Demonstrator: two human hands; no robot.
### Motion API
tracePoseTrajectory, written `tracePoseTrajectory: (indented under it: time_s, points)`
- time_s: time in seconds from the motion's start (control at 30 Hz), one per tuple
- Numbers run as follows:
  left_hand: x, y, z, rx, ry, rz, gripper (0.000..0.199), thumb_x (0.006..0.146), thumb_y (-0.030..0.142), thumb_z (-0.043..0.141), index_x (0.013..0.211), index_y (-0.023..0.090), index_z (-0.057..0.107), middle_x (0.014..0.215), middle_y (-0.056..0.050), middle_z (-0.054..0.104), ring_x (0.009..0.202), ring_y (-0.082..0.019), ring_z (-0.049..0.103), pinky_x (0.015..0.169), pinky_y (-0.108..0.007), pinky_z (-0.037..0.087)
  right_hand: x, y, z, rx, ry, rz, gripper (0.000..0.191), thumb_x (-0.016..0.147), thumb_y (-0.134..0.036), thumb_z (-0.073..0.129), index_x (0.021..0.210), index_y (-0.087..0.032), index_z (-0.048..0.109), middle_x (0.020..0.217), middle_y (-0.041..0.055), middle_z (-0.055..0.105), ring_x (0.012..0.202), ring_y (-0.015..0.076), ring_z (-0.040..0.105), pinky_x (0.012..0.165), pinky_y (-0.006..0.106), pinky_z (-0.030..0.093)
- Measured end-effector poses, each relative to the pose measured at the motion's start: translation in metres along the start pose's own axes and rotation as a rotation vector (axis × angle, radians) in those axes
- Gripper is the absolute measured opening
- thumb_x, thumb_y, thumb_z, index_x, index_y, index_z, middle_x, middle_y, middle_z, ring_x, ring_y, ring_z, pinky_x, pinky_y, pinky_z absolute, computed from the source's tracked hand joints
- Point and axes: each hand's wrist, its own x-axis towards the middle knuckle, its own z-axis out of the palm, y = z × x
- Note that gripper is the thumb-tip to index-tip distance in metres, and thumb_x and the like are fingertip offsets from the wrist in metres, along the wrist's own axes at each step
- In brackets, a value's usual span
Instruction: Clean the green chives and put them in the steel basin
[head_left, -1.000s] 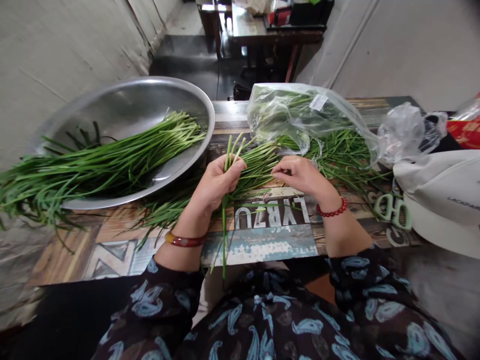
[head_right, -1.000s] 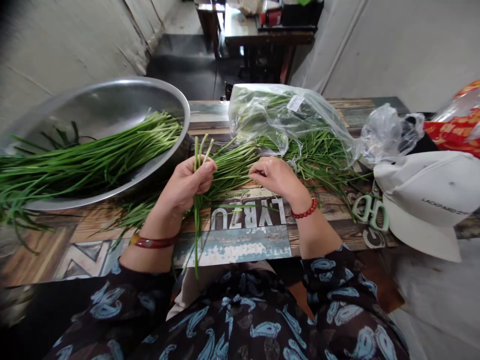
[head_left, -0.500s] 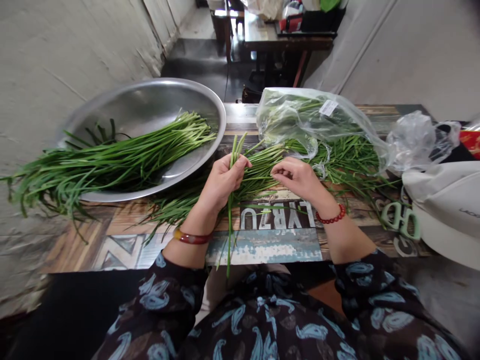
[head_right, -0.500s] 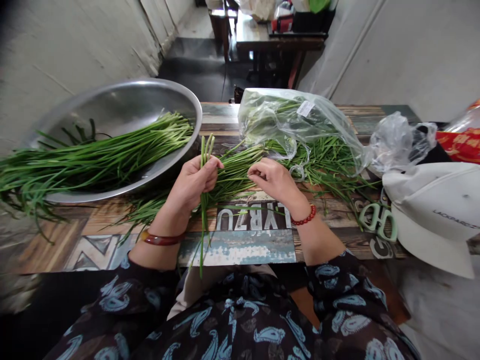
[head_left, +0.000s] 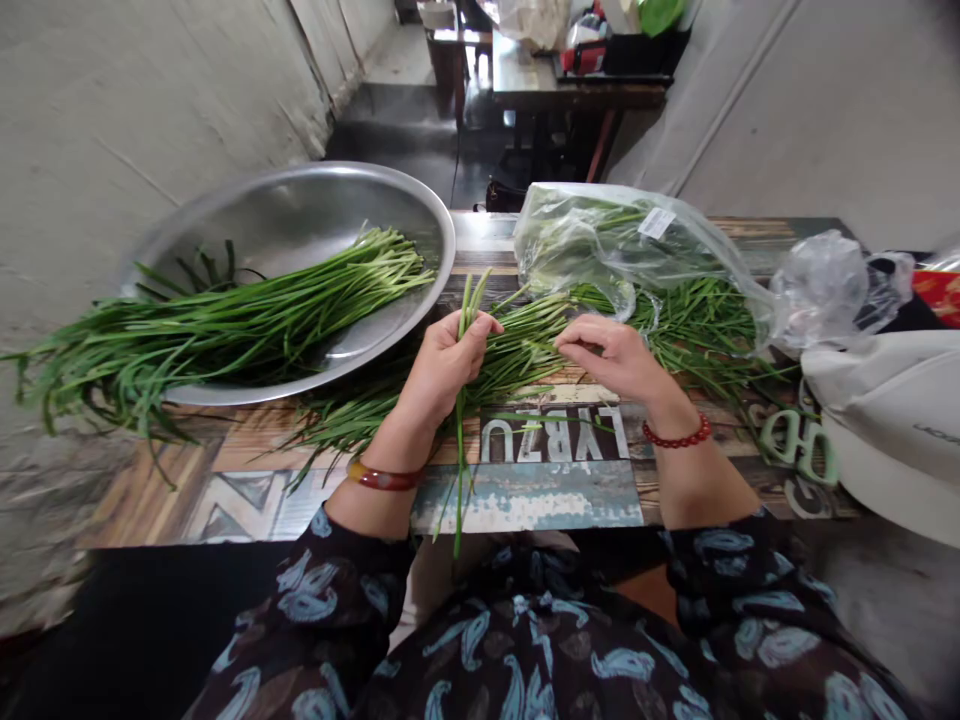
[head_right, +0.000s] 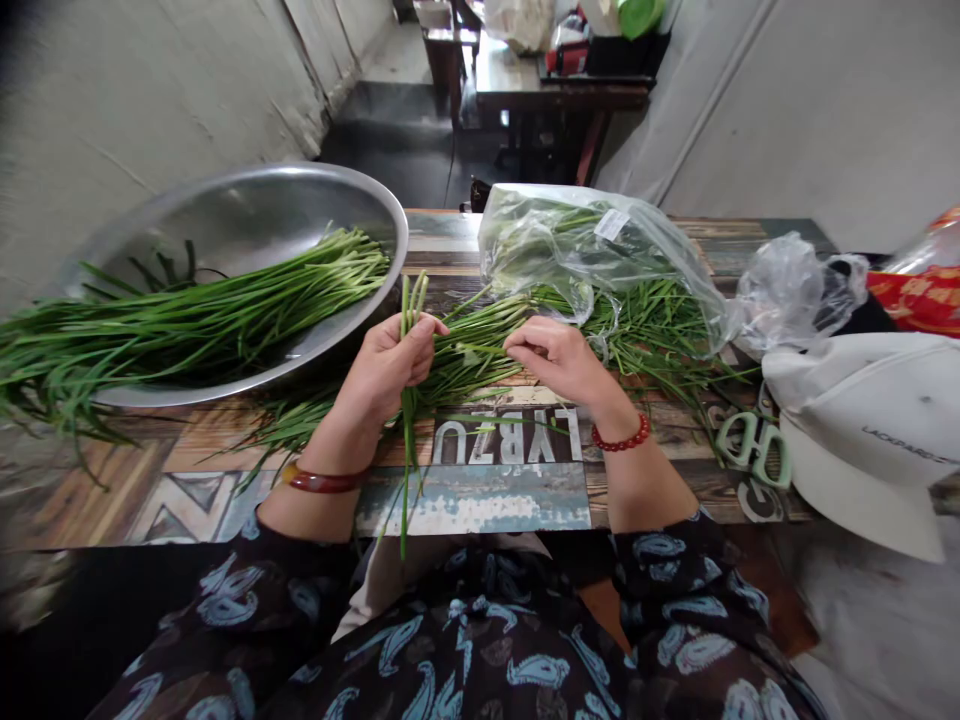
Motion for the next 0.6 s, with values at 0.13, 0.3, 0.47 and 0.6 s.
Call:
tracePoseTrajectory:
  time_s: [0.13, 0.3, 0.47, 0.6]
  points:
    - [-0.001, 0.002, 0.002, 0.000, 0.004, 0.004, 0.032, 0.080, 0.048, 0.069, 0.083, 0.017, 0.059, 0.051, 0.011, 0.026, 0.040, -0.003, 0.019, 0.038, -0.019, 0.012, -0.003, -0.003, -0.016, 0.058, -0.222, -0.002, 0.022, 0.092, -0.036, 0.057, 0.088, -0.025, 0.076, 0.090, 0.0053, 0.072, 0.085, 0.0202, 0.064, 0.077, 0.035, 0.050]
    - [-0.001, 0.001, 0.004, 0.008, -0.023, -0.021, 0.032, 0.079, 0.047, 0.070, 0.081, 0.017, 0.059, 0.051, 0.010, 0.027, 0.040, -0.004, 0.019, 0.039, -0.020, 0.012, -0.004, 0.007, 0.000, -0.188, -0.156, 0.018, 0.014, 0.089, -0.028, 0.063, 0.085, -0.024, 0.076, 0.086, 0.0053, 0.069, 0.083, 0.0203, 0.061, 0.078, 0.035, 0.045]
    - [0.000, -0.002, 0.004, 0.021, -0.039, -0.023, 0.031, 0.079, 0.048, 0.069, 0.081, 0.018, 0.059, 0.052, 0.010, 0.027, 0.040, -0.004, 0.019, 0.038, -0.020, 0.011, -0.005, 0.014, 0.014, -0.381, -0.187, -0.007, 0.007, 0.086, -0.029, 0.069, 0.086, -0.022, 0.071, 0.086, 0.0055, 0.064, 0.086, 0.0213, 0.056, 0.081, 0.035, 0.041]
    - [0.000, -0.003, 0.004, 0.029, -0.048, -0.021, 0.032, 0.080, 0.048, 0.069, 0.082, 0.017, 0.059, 0.051, 0.010, 0.027, 0.040, -0.004, 0.019, 0.038, -0.021, 0.011, -0.005, 0.013, 0.013, -0.384, -0.190, 0.002, 0.007, 0.089, -0.022, 0.062, 0.084, -0.021, 0.068, 0.085, 0.0055, 0.063, 0.086, 0.0206, 0.055, 0.081, 0.034, 0.040]
